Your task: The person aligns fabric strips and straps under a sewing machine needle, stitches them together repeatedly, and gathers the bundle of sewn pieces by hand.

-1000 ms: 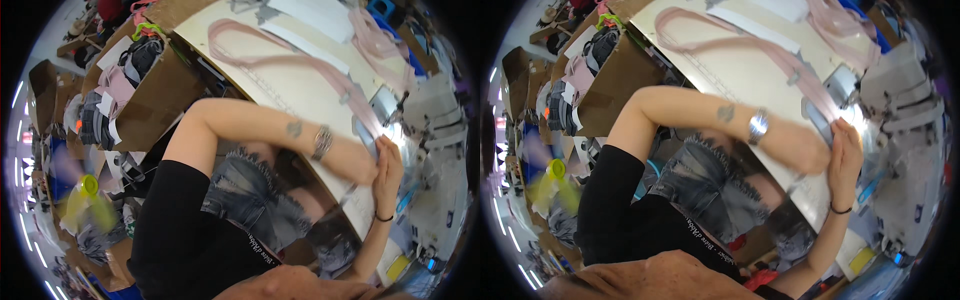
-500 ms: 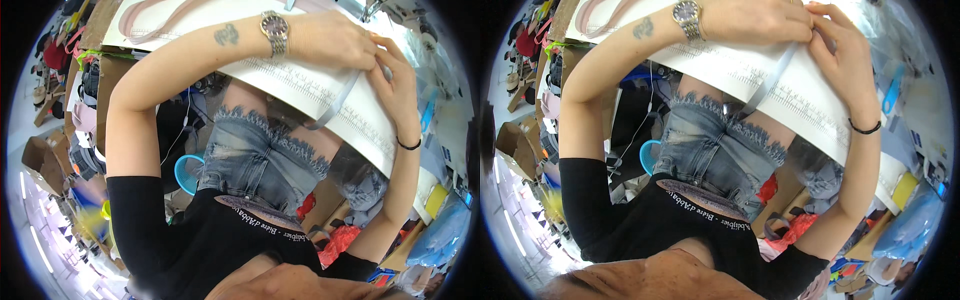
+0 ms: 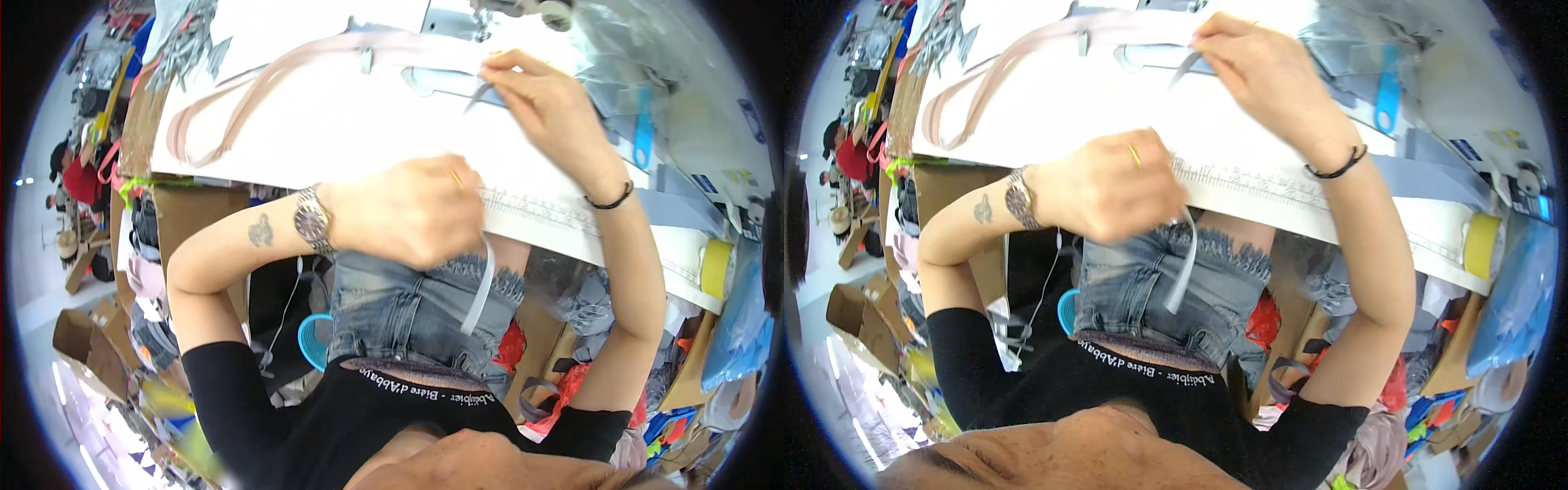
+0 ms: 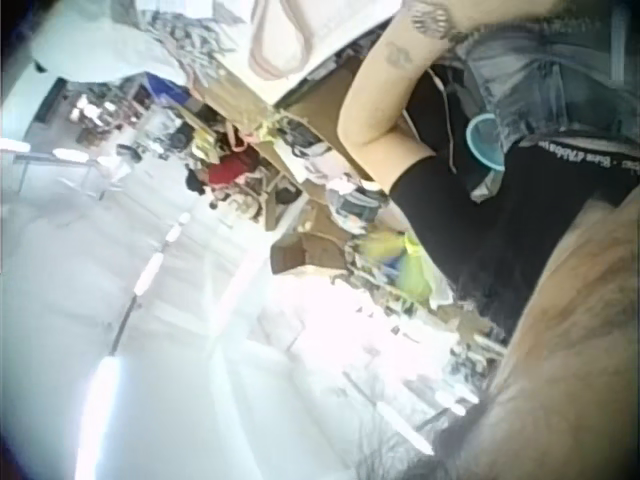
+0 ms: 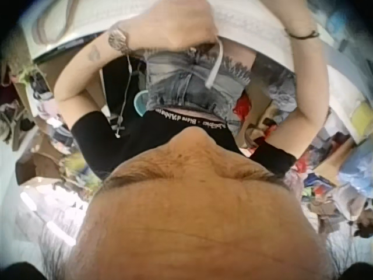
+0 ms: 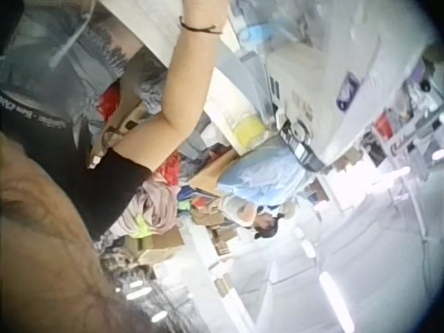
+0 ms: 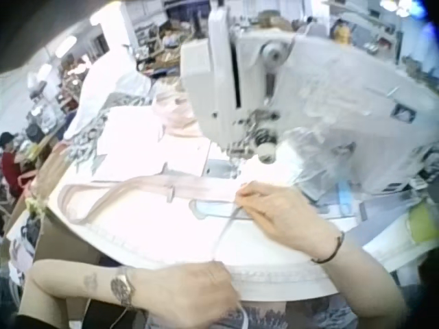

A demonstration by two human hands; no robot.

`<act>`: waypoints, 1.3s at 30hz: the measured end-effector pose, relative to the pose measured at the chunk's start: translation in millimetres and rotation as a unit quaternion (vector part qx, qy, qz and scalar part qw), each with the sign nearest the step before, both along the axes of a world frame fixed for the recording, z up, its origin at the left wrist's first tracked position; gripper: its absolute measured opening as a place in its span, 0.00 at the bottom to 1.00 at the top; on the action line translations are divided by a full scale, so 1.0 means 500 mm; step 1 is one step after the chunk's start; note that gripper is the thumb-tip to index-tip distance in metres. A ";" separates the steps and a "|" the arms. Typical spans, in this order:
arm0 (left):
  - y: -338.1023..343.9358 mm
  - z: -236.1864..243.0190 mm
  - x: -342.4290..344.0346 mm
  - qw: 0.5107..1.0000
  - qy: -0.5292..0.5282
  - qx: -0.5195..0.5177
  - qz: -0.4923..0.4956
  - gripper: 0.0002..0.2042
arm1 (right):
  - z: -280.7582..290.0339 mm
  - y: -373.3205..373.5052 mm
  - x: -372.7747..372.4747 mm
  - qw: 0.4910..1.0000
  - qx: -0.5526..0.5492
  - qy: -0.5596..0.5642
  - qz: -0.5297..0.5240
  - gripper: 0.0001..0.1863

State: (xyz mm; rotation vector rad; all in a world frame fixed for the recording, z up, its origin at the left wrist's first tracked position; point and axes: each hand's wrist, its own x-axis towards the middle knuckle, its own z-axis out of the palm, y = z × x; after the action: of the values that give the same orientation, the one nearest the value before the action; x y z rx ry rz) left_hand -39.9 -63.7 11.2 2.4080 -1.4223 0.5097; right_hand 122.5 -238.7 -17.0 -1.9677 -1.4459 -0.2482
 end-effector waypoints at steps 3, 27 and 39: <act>0.056 0.009 0.052 0.984 -0.027 0.028 0.173 0.08 | 0.001 0.000 -0.004 1.000 0.012 0.028 0.006 0.09; 0.101 -0.011 0.137 0.952 0.021 -0.090 0.292 0.06 | 0.010 -0.002 -0.010 1.000 -0.018 -0.006 -0.009 0.12; 0.110 -0.008 0.165 0.970 -0.041 -0.084 0.224 0.07 | 0.018 -0.001 -0.013 0.999 -0.030 0.020 -0.009 0.11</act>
State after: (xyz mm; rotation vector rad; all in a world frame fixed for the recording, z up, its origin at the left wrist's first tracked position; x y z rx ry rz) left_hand 42.5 -8.5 7.3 2.5897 -0.8111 0.8064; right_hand 116.2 -239.3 -8.0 -2.0236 -1.4260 -0.1737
